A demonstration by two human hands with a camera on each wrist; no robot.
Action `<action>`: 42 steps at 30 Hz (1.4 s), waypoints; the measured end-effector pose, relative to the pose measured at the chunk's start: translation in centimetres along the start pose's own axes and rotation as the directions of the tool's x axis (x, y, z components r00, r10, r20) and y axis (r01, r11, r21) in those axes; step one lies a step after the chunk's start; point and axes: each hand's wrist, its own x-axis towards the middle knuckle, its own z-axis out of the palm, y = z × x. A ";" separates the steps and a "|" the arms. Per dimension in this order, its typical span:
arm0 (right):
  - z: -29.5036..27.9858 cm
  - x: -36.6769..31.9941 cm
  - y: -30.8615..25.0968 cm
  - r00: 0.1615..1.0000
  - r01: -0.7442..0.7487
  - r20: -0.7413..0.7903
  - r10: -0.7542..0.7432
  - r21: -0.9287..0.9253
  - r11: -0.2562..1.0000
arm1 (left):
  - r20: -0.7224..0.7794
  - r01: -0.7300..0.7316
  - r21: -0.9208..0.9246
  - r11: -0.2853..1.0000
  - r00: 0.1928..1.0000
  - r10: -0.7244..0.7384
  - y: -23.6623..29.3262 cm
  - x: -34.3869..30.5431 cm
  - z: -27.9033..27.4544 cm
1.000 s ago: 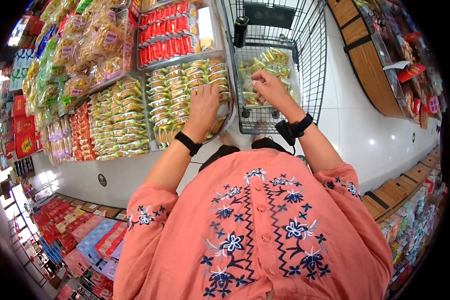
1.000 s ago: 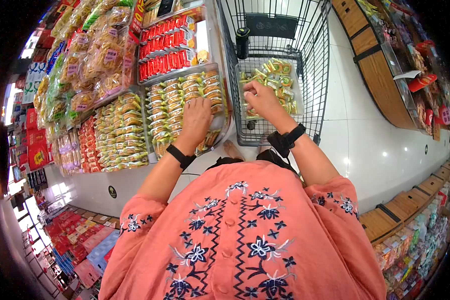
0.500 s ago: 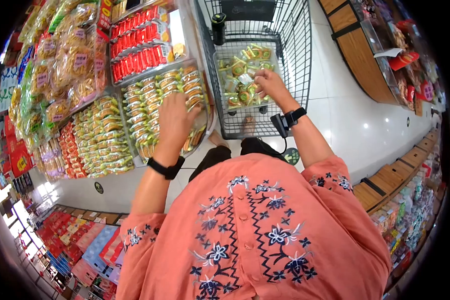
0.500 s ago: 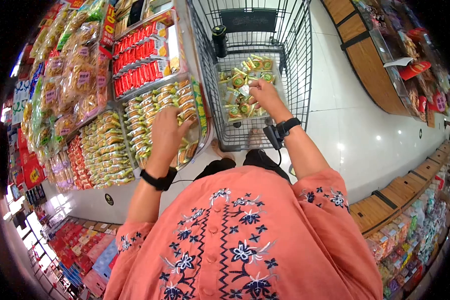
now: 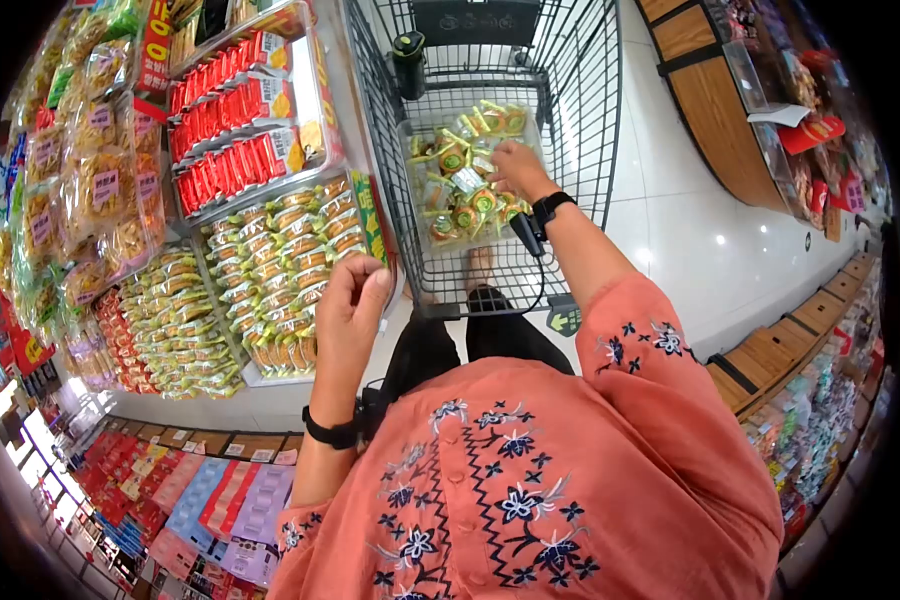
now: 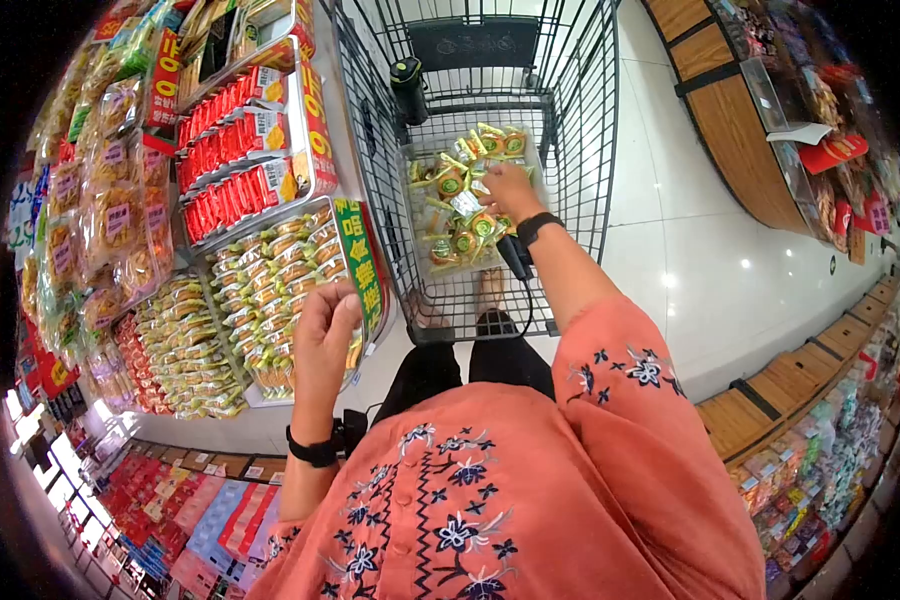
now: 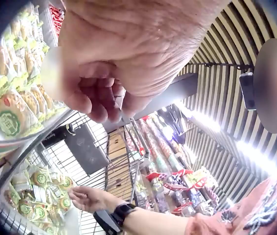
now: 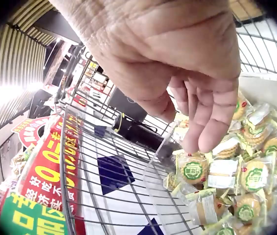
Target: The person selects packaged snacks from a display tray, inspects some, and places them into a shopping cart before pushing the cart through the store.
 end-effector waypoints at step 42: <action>-1.7 8.4 0.9 0.929 0.341 0.097 -0.356 -0.599 0.725 | 0.045 -0.012 0.138 0.990 0.999 0.006 -1.8 -1.8 3.8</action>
